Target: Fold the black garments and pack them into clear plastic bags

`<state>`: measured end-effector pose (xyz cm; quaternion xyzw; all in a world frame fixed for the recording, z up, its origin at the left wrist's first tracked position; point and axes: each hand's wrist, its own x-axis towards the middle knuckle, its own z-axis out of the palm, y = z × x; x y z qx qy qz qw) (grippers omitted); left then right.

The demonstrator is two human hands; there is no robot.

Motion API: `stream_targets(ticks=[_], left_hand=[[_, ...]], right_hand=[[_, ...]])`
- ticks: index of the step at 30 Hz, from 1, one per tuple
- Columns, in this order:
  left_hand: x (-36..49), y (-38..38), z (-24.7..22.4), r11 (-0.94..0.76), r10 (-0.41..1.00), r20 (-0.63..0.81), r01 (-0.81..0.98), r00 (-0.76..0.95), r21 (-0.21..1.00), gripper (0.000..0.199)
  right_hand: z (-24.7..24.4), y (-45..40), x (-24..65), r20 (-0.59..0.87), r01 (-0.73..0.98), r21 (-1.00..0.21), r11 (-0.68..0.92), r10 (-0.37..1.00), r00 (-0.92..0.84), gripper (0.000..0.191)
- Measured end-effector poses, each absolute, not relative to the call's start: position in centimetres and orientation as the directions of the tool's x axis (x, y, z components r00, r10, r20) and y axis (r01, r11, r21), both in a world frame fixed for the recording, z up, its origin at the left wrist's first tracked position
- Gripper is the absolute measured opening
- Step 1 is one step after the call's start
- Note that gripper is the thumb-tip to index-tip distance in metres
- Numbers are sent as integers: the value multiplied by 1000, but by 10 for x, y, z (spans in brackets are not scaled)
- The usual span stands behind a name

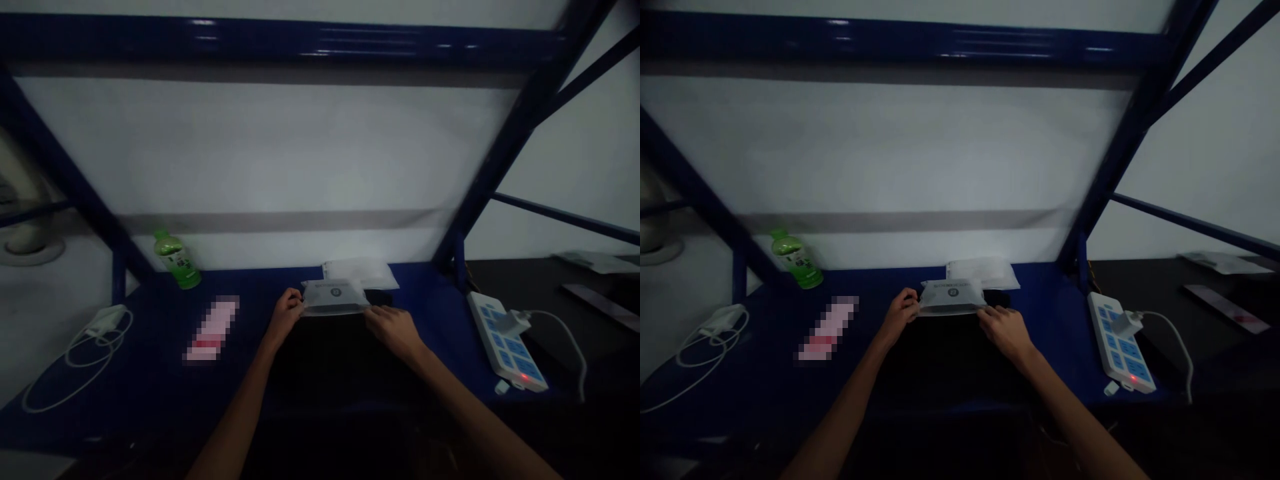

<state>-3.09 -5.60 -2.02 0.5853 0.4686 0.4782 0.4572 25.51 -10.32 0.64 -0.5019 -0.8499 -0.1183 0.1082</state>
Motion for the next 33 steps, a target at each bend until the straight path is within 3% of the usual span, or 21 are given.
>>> stream_targets(ticks=[5, 7, 9, 11, 13, 15, 19, 22, 26, 33], left_hand=[[-26, -62, -18, -207, 975, 182, 234, 125, 950, 17], [-22, -69, -13, -295, 955, 279, 364, 97, 883, 22], [-17, -76, -7, -433, 891, 432, 547, 139, 717, 37], [-10, -82, -2, -561, 804, 517, 664, 294, 495, 57], [-3, -85, -1, -646, 745, 488, 675, 455, 357, 72], [3, -85, -3, -679, 723, 430, 671, 541, 299, 75], [8, -80, -10, -647, 753, 400, 696, 522, 311, 62], [3, -73, -10, -603, 775, 439, 739, 454, 302, 56], [-13, -48, -9, -486, 834, 434, 827, 341, 283, 55], [-49, 13, -9, -278, 950, 241, 889, 198, 364, 45]], right_hand=[[2, -104, 284, 329, 904, 62, 422, 847, -418, 22], [1, -105, 283, 335, 901, 39, 433, 844, -420, 21], [-1, -108, 279, 343, 896, 15, 444, 840, -422, 22], [-1, -112, 272, 350, 891, -7, 453, 836, -422, 23], [-2, -117, 265, 357, 887, -30, 461, 834, -421, 25], [-2, -122, 258, 363, 886, -53, 460, 836, -412, 27], [-11, -129, 251, 397, 882, -170, 440, 850, -348, 28], [-25, -129, 252, 416, 868, -273, 415, 864, -282, 42], [-39, -125, 255, 392, 871, -280, 403, 876, -280, 41], [-35, -123, 255, 387, 852, -292, 435, 868, -311, 36]])
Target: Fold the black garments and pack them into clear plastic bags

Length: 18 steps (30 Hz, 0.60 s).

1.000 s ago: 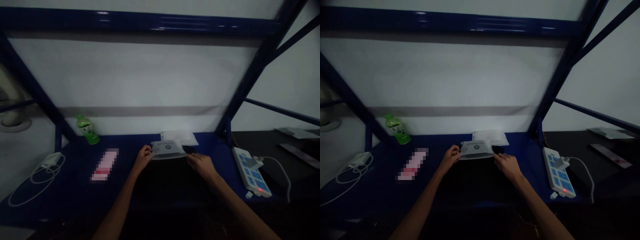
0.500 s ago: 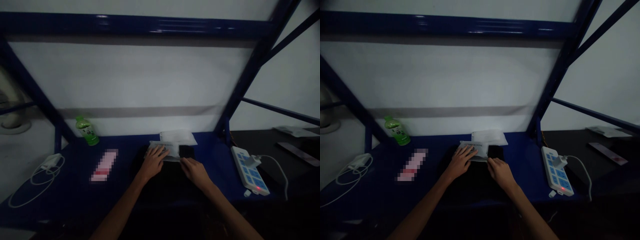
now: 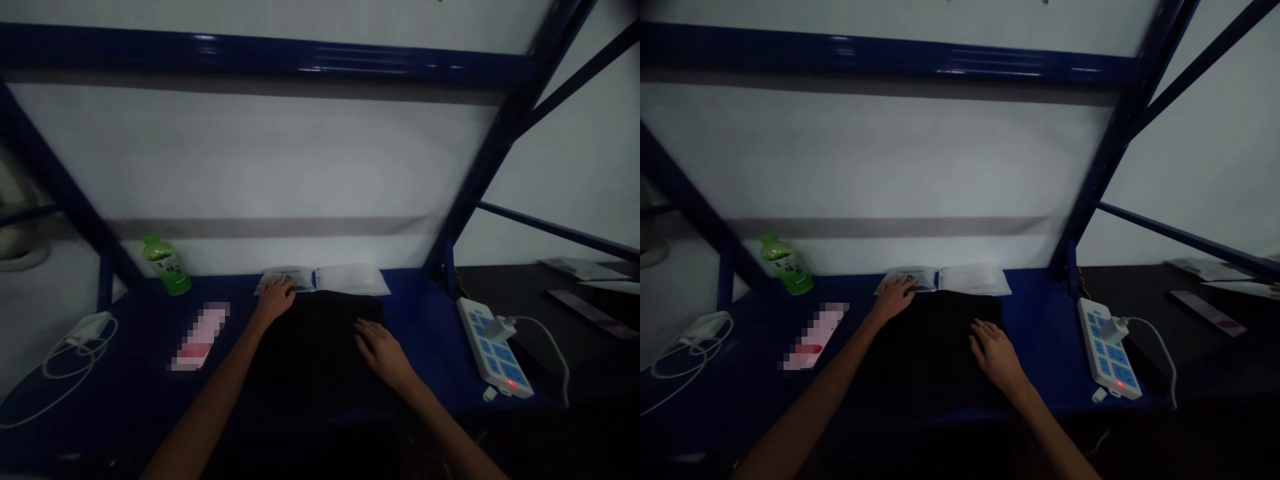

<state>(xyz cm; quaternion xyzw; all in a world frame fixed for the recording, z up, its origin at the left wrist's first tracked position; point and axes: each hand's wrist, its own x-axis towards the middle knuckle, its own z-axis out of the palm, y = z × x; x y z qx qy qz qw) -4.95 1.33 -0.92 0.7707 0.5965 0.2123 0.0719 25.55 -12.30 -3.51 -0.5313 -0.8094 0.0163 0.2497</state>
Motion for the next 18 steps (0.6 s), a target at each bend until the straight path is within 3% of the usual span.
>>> stream_targets(ticks=[6, 11, 16, 18], left_hand=[[-54, 33, -4, -199, 973, 192, 891, 130, 407, 36], [-40, 11, 4, -248, 953, 262, 886, 151, 391, 37], [-24, -40, 3, -572, 820, 272, 707, 504, 415, 42], [-21, -59, -4, -614, 782, 217, 664, 584, 427, 47]], right_hand=[[-31, -124, 255, 355, 849, -310, 429, 880, -315, 37], [-28, -122, 258, 338, 841, -318, 437, 881, -329, 38], [-13, -113, 249, 303, 858, -286, 426, 890, -341, 40], [-10, -110, 242, 301, 858, -263, 441, 883, -361, 44]])
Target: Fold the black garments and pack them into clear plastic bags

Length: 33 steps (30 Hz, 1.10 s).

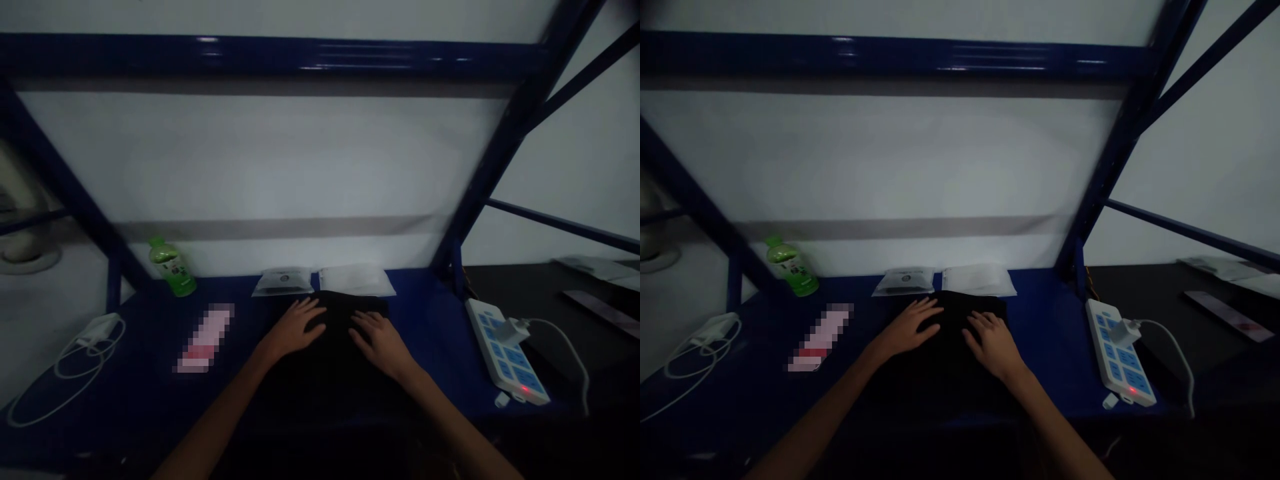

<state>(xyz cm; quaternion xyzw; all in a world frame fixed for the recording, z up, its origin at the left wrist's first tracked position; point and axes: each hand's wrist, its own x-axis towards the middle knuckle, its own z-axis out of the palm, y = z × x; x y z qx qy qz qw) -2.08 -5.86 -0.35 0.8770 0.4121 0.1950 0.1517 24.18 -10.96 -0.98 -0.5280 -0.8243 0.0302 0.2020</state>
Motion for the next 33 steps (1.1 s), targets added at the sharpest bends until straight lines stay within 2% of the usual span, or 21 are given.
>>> stream_targets(ticks=[4, 7, 13, 27, 30, 33], left_hand=[[-21, -79, -13, -617, 773, 143, 678, 619, 400, 56], [-22, -85, -12, -618, 773, 113, 699, 624, 360, 59], [-22, -96, -10, -613, 781, 106, 724, 616, 316, 61], [-22, -88, -10, -596, 786, 112, 697, 608, 400, 59], [-20, -80, -7, -548, 824, 155, 695, 545, 465, 55], [-13, -61, -4, -506, 861, 249, 694, 444, 511, 48]], right_hand=[[-15, -108, 234, 170, 831, -254, 495, 869, -465, 61], [-22, -110, 237, 73, 831, -279, 481, 874, -481, 65], [-23, -115, 242, 40, 823, -305, 479, 870, -491, 66], [-23, -113, 242, 56, 815, -340, 469, 875, -481, 66], [-20, -105, 245, 130, 800, -364, 476, 877, -462, 60], [-13, -89, 254, 281, 833, -369, 411, 904, -322, 43]])
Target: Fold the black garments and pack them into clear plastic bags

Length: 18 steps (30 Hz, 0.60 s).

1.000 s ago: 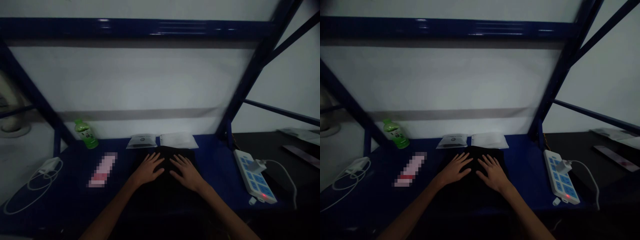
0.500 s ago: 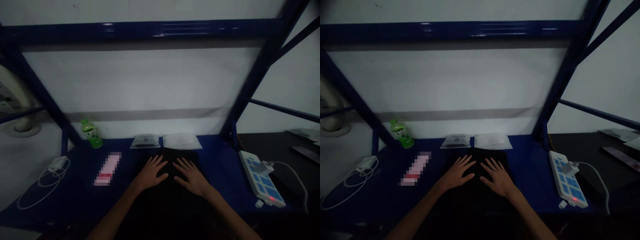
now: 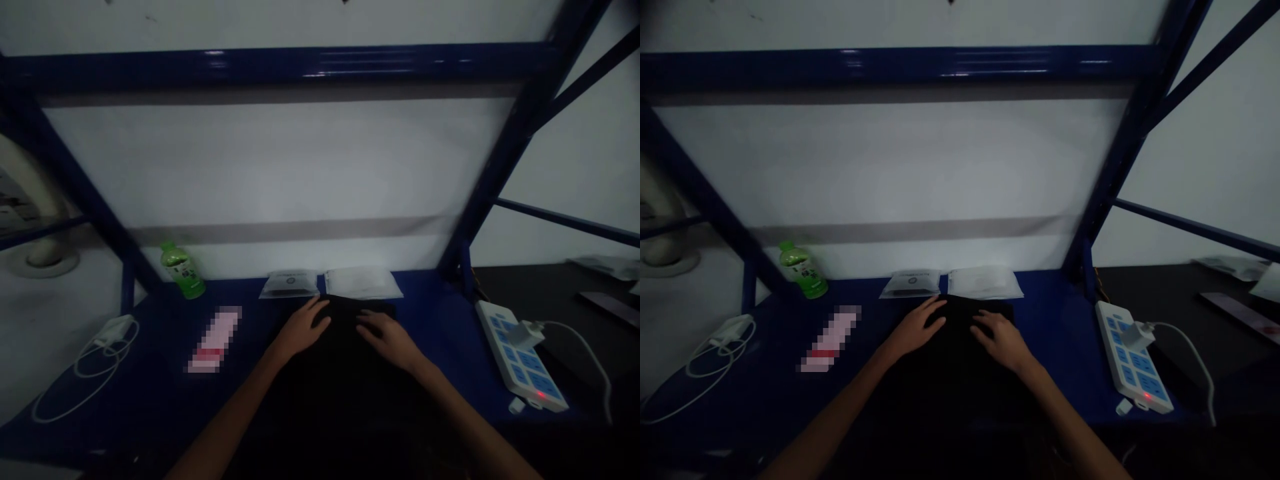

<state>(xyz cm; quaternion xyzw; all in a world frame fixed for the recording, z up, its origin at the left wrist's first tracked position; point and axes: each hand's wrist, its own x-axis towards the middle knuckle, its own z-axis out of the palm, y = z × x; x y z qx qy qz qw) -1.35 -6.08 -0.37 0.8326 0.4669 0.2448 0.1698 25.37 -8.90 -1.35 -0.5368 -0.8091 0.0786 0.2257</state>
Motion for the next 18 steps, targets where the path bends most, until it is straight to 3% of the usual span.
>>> stream_targets(ticks=[4, 8, 18], left_hand=[[-4, -26, -5, -480, 877, 316, 710, 362, 516, 42], [-1, -5, -14, -448, 891, 327, 723, 315, 525, 33], [-7, -14, 7, -512, 853, 423, 645, 305, 568, 11]], right_hand=[[-10, -64, 271, 398, 907, -338, 253, 911, -106, 37], [-18, -53, 285, 421, 941, -301, 156, 907, -16, 37], [-17, -57, 295, 493, 891, -350, 290, 866, -88, 20]])
